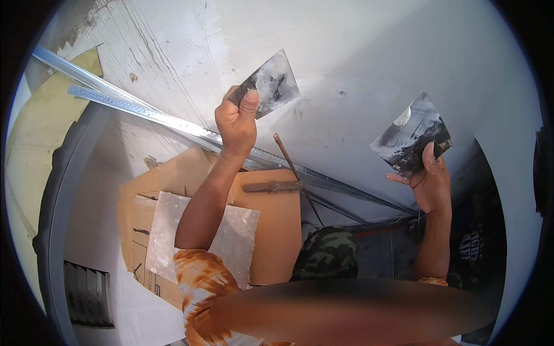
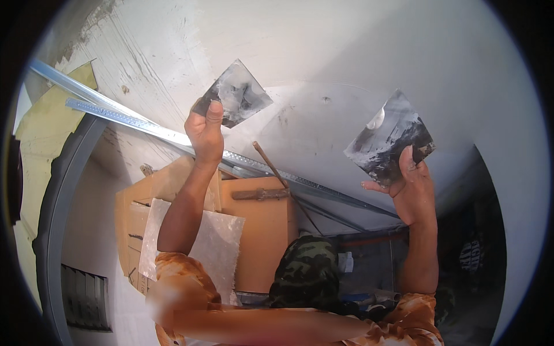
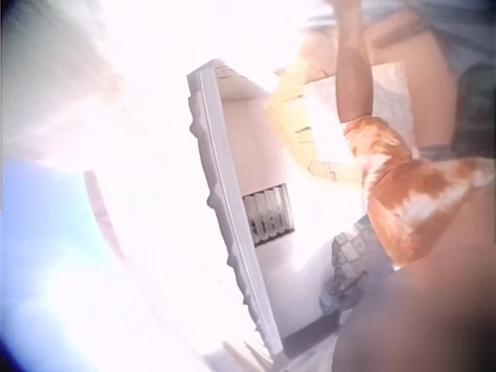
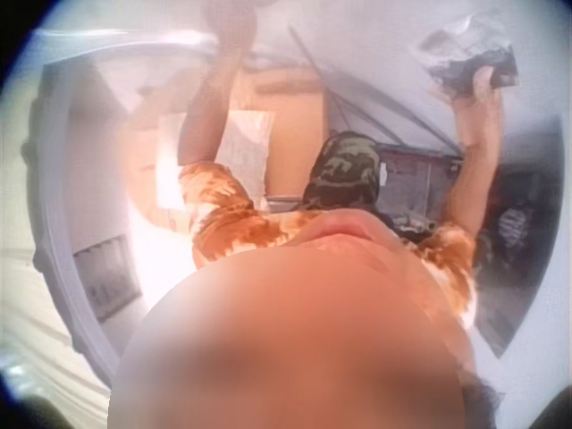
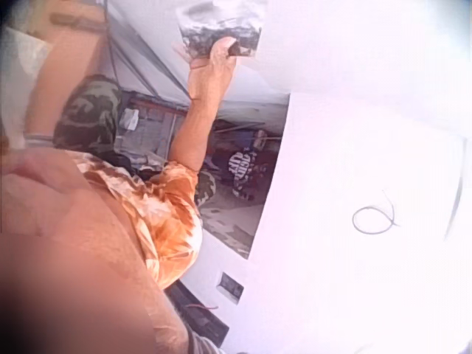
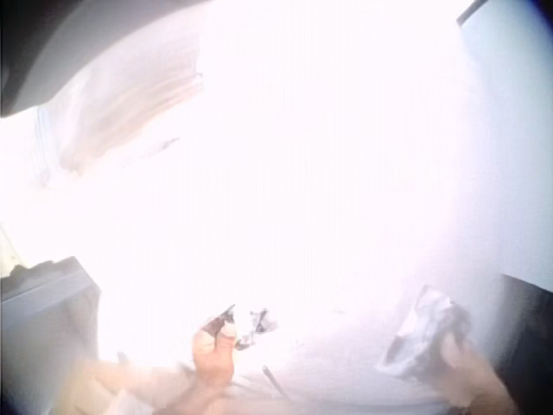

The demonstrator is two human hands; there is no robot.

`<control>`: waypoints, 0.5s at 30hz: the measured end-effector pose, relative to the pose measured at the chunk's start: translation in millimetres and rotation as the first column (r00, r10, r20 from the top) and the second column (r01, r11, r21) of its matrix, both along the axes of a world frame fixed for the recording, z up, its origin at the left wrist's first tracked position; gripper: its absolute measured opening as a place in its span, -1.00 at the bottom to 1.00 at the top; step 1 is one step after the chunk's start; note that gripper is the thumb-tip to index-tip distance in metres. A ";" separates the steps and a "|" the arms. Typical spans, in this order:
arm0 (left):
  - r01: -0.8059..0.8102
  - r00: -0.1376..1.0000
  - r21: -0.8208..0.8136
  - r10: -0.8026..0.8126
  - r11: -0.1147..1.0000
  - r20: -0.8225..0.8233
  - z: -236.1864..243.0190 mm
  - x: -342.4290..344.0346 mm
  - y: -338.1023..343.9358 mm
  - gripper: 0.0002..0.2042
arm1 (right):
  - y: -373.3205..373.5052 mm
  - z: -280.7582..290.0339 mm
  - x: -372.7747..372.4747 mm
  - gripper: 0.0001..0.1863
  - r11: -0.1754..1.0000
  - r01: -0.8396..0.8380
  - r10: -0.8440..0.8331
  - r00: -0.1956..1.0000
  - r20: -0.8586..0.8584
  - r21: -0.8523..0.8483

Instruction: The person applies white plaster to a ceiling using two metal trowels, repeatedly spreading and smoothing the material across the surface. The person occasionally transfers plaster between trowels and briefly wipes one trowel on a white sheet before continuing.

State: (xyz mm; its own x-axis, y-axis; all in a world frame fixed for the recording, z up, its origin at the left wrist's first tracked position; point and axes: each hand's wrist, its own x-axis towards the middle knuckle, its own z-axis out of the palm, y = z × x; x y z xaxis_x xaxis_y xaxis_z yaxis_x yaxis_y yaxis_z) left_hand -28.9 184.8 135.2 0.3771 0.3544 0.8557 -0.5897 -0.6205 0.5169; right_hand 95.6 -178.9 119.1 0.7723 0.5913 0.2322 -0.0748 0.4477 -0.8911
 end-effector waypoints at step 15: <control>0.257 0.905 -0.646 0.056 0.718 0.423 81.0 78.9 224.4 -0.48 | 345.0 -16.1 52.6 -0.68 0.810 0.469 0.322 -0.858 0.400 0.353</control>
